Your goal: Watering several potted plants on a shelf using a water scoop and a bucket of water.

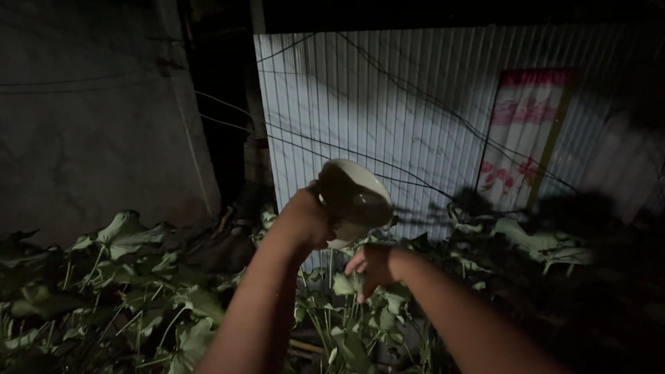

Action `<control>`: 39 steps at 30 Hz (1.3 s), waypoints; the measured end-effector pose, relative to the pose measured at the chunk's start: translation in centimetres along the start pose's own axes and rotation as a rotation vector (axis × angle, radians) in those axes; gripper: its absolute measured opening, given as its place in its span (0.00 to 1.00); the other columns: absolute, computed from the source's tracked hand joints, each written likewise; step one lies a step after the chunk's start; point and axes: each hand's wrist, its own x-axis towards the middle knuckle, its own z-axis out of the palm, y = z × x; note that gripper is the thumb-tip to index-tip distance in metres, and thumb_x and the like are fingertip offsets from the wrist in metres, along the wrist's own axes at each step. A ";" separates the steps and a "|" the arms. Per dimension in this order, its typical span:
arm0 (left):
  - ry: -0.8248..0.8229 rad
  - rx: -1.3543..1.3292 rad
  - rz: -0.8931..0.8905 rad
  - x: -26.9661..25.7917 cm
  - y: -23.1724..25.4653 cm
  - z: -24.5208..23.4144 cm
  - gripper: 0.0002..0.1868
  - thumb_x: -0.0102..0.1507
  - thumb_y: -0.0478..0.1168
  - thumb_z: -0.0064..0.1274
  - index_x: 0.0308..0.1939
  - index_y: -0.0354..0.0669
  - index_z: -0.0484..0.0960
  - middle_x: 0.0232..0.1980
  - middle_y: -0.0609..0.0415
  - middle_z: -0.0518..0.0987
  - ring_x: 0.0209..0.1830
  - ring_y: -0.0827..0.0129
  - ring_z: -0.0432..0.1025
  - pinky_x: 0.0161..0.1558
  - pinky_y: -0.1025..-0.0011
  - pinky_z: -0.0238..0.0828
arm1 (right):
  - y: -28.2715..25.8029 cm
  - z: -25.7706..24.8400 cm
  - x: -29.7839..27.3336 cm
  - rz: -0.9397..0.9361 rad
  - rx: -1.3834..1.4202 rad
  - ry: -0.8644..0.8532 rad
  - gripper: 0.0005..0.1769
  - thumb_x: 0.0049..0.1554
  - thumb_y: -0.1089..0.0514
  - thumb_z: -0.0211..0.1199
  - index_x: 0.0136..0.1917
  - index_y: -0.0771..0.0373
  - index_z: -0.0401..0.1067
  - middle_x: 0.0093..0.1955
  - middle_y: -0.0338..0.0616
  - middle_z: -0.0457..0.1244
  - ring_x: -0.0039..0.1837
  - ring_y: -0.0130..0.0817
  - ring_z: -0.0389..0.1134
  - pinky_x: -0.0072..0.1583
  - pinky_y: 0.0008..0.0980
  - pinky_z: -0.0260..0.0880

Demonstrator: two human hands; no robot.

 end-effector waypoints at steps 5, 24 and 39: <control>-0.003 0.019 -0.077 -1.2 2.4 0.8 0.45 0.57 0.26 0.59 0.76 0.52 0.62 0.37 0.37 0.84 0.31 0.57 0.82 0.29 0.61 0.76 | 0.1 -1.2 -1.3 0.006 -0.005 -0.025 0.48 0.38 0.48 0.81 0.70 0.55 0.69 0.75 0.45 0.60 0.72 0.41 0.64 0.67 0.47 0.76; 0.058 -0.218 -0.114 -0.2 4.9 6.5 0.37 0.59 0.26 0.52 0.73 0.49 0.67 0.34 0.38 0.82 0.26 0.58 0.75 0.27 0.59 0.72 | 5.2 -4.6 -5.5 -0.016 0.002 -0.125 0.47 0.43 0.45 0.78 0.73 0.57 0.67 0.74 0.49 0.60 0.68 0.46 0.69 0.61 0.46 0.78; 0.068 -0.052 -0.010 -0.8 7.9 10.2 0.39 0.54 0.25 0.60 0.69 0.46 0.69 0.36 0.39 0.84 0.27 0.58 0.80 0.27 0.61 0.77 | 10.8 -4.3 -6.4 -0.163 -0.050 -0.029 0.48 0.38 0.42 0.80 0.69 0.60 0.73 0.70 0.54 0.65 0.70 0.43 0.68 0.69 0.44 0.69</control>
